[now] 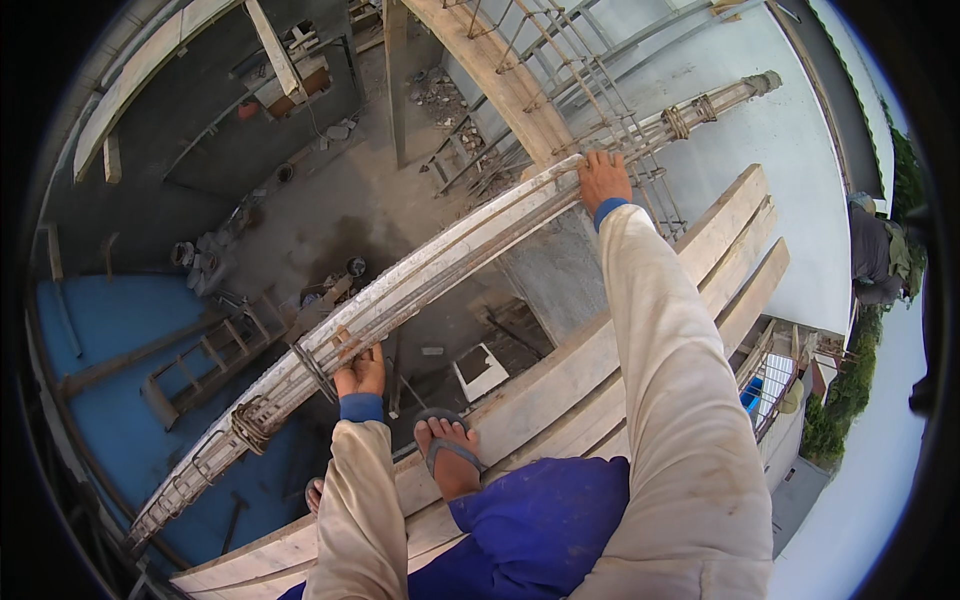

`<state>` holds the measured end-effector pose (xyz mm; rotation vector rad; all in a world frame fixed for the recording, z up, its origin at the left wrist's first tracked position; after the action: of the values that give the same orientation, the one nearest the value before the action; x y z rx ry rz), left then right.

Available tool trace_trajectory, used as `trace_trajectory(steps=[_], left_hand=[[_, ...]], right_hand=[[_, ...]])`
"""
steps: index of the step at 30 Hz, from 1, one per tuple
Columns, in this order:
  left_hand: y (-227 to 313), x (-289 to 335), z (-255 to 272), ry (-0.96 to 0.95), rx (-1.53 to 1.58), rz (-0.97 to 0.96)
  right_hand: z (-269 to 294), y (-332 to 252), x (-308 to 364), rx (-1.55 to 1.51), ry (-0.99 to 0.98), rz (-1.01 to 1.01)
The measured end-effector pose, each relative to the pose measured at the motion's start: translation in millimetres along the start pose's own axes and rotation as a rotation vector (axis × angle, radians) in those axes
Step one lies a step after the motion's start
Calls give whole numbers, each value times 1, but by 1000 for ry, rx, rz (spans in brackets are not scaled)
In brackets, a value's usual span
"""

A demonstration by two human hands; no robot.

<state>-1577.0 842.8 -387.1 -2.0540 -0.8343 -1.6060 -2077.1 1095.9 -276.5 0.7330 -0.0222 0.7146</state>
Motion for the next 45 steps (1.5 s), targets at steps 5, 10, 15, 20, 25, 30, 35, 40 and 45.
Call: trace_trajectory(steps=[5, 10, 15, 20, 25, 30, 35, 40, 45], left_hand=[[-4, 2, 1, 23, -8, -68], [-1, -6, 4, -39, -62, -96], [-3, 8, 5, 112, -358, -38], [3, 27, 6, 201, -856, -99], [8, 13, 14, 267, -1153, -142], [-9, 6, 0, 300, -1111, -135], [-6, 58, 18, 58, -1359, -193], [30, 111, 54, 84, -1361, -941], [70, 135, 60, 267, -1313, -1427]], right_hand=[[-12, 58, 4, -8, 20, -220], [-46, 48, -4, -353, -164, -424], [-47, 36, -26, -511, 37, -336], [-45, -43, 89, -859, 438, -577], [-29, -127, 196, -948, -6, -277], [5, -145, 185, -1148, -10, -156], [42, -161, 166, -1220, 61, -95], [141, -231, 173, -1503, 47, 170], [221, -340, 189, -1352, -75, 500]])
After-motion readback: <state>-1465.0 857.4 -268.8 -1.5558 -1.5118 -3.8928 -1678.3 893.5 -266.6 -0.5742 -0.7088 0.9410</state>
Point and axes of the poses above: each hand's wrist, its own x-axis away from the middle knuckle, its own z-axis out of the back of the hand, y = z × x, the point moved 4 cm from there along -x, towards the middle knuckle, and after that the axes turned 13 degrees about y, right-handed, at the moved point
